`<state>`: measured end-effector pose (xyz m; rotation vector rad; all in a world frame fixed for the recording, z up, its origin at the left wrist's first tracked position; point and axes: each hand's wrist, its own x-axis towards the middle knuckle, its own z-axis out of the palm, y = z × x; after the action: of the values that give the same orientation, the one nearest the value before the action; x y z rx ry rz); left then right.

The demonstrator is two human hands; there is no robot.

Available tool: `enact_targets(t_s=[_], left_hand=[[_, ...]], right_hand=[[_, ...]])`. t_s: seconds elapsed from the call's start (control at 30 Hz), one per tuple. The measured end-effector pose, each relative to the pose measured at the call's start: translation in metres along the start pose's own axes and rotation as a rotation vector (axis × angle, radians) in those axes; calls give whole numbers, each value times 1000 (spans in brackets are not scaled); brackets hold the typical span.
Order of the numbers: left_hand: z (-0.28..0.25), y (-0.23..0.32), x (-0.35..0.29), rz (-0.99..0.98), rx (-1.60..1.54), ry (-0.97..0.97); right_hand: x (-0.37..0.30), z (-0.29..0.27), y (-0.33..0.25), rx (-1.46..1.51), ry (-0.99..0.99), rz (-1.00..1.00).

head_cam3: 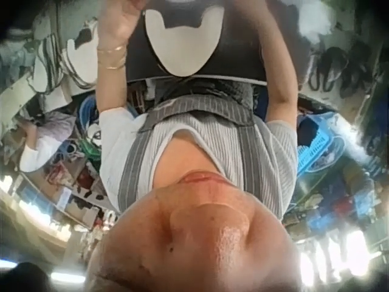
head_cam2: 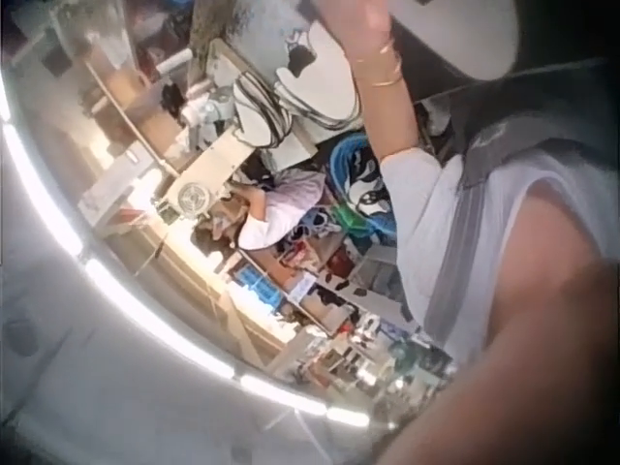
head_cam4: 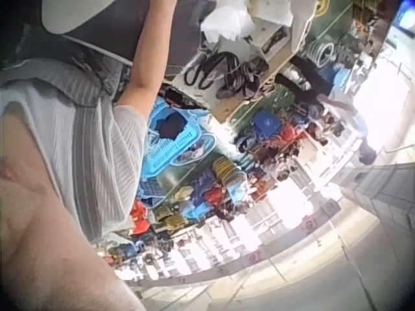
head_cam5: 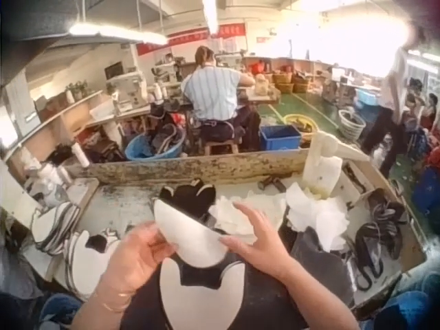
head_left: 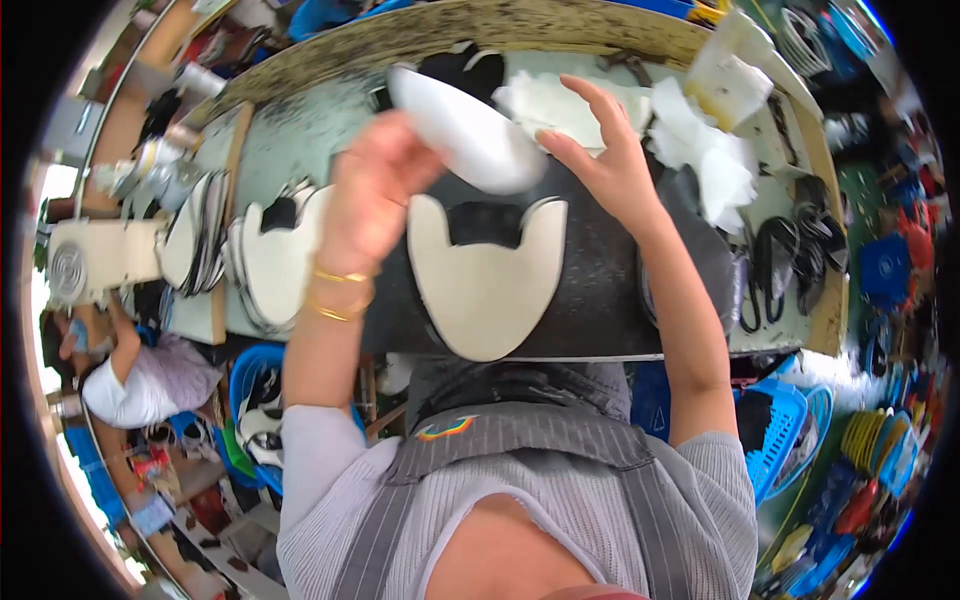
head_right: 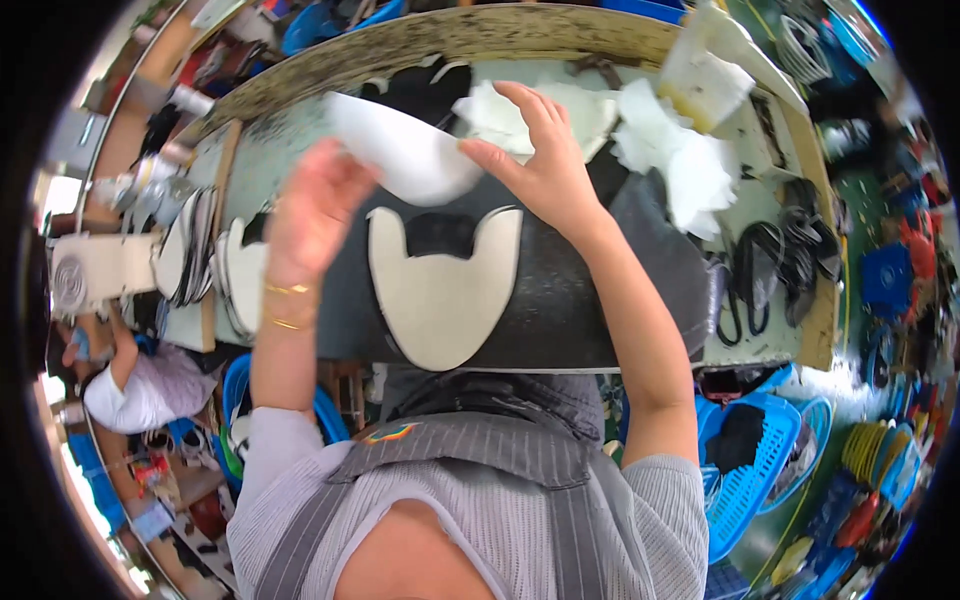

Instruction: Assembling and aligning various components of a shoe upper at a factory workbench.

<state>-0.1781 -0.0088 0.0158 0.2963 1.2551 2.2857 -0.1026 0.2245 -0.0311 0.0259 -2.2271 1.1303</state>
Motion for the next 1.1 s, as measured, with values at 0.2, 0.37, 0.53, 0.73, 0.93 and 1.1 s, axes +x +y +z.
enact_targets(t_s=[0.2,0.37,0.53,0.73,0.93,1.1], left_hand=[[12,-30,-60,-141,-25,3],[20,-50,-70,-54,3,-79],[30,-49,-85,138,71,-7],[31,-44,-98,178,36,9],[29,-45,-102,190,104,29],[24,-42,-99,151,304,54]], right_hand=[[-18,-6,-67,-105,-148,-2],[-49,16,-112,-119,-35,-236],[-46,15,-119,-278,-19,-495],[-50,14,-127,-315,-48,-588],[-47,11,-124,-276,-85,-658],[-46,18,-125,-375,-71,-670]])
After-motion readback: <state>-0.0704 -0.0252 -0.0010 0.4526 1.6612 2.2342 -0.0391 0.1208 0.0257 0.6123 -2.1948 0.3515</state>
